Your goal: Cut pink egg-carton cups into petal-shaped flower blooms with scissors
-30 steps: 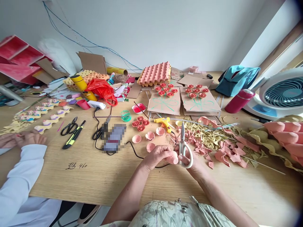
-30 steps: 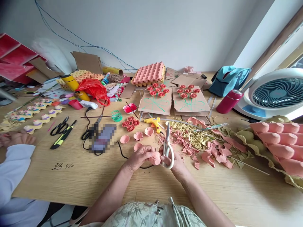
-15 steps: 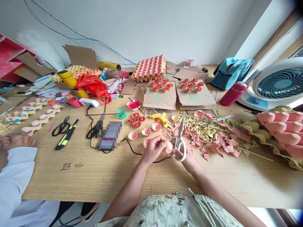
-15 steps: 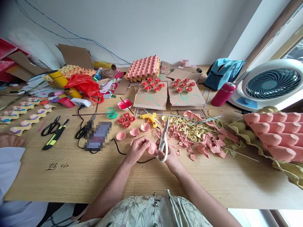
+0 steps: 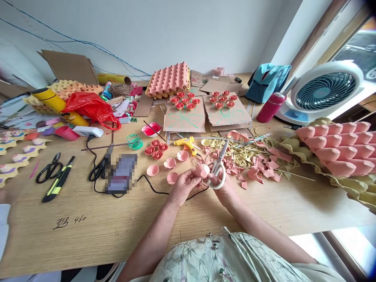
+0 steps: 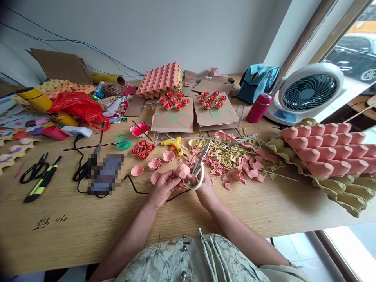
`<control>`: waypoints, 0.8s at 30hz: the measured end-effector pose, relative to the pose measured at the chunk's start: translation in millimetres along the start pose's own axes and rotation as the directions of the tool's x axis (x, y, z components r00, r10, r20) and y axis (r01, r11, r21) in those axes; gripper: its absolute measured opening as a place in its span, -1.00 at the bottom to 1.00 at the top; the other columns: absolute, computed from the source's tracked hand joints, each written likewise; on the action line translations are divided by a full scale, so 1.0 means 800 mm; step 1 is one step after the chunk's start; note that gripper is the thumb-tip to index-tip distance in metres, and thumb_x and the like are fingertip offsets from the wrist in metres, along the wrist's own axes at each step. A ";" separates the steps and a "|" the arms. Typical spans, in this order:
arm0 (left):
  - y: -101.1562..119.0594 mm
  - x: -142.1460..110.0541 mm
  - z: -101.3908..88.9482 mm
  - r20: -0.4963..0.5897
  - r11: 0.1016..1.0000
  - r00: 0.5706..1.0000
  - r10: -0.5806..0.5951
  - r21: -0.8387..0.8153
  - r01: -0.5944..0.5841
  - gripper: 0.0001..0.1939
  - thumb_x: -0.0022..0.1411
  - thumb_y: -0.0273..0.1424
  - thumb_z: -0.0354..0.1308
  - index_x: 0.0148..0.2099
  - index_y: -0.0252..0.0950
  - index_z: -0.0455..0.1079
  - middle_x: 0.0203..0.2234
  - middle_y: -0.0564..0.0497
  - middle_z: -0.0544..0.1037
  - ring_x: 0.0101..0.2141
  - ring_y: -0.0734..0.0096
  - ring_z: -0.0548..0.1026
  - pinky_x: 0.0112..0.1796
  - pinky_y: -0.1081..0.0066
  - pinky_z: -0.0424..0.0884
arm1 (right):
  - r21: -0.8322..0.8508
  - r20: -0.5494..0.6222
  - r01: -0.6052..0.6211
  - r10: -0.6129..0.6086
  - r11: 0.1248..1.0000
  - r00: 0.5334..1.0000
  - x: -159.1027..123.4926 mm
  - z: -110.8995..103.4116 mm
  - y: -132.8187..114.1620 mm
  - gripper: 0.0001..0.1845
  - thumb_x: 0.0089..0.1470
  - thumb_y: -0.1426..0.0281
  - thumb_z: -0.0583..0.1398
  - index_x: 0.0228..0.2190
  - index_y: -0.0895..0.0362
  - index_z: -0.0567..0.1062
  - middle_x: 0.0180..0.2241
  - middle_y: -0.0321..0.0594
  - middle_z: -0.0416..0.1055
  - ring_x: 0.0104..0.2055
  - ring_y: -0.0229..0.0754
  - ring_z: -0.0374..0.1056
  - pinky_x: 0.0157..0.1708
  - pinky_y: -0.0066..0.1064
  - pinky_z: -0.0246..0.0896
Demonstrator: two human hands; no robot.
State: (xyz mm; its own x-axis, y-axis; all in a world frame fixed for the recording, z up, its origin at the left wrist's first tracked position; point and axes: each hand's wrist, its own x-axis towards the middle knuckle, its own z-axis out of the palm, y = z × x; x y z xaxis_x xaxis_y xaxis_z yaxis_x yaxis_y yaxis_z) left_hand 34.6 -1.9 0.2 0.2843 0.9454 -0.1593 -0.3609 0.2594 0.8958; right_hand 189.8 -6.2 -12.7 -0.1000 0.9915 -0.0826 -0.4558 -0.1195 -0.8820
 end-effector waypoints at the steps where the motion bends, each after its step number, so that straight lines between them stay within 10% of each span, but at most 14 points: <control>1: 0.000 0.000 0.000 0.005 1.000 1.000 -0.005 -0.014 0.005 -0.66 0.01 -0.21 0.47 -0.28 -0.35 0.55 -0.43 0.00 0.57 -0.48 0.55 0.42 -0.40 0.50 0.37 | 0.000 0.000 -0.002 0.002 1.000 1.000 0.000 -0.001 0.000 -0.49 -0.09 0.14 0.44 -0.19 0.06 0.39 -0.40 -0.32 0.41 -0.39 -0.22 0.32 -0.35 -0.37 0.27; 24: 0.019 0.000 -0.020 -0.339 0.877 0.920 0.196 -0.358 -0.319 -0.71 -0.12 -0.29 0.55 -0.38 -0.29 0.56 -0.53 0.12 0.52 -0.50 0.62 0.44 -0.38 0.53 0.46 | -0.431 0.437 0.112 0.098 0.896 0.894 -0.016 -0.011 0.010 -0.47 0.11 -0.12 0.23 -0.33 0.11 0.37 -0.43 -0.32 0.26 -0.42 -0.26 0.13 -0.44 -0.43 0.05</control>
State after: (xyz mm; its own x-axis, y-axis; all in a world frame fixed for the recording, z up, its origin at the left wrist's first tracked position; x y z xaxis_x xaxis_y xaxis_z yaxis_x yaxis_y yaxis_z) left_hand 15.2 5.2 7.1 -0.1100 0.9877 -0.1112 -0.7255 -0.0033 0.6882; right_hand 195.3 -19.6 -22.6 -0.5204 0.8529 0.0420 -0.0387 0.0257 -0.9989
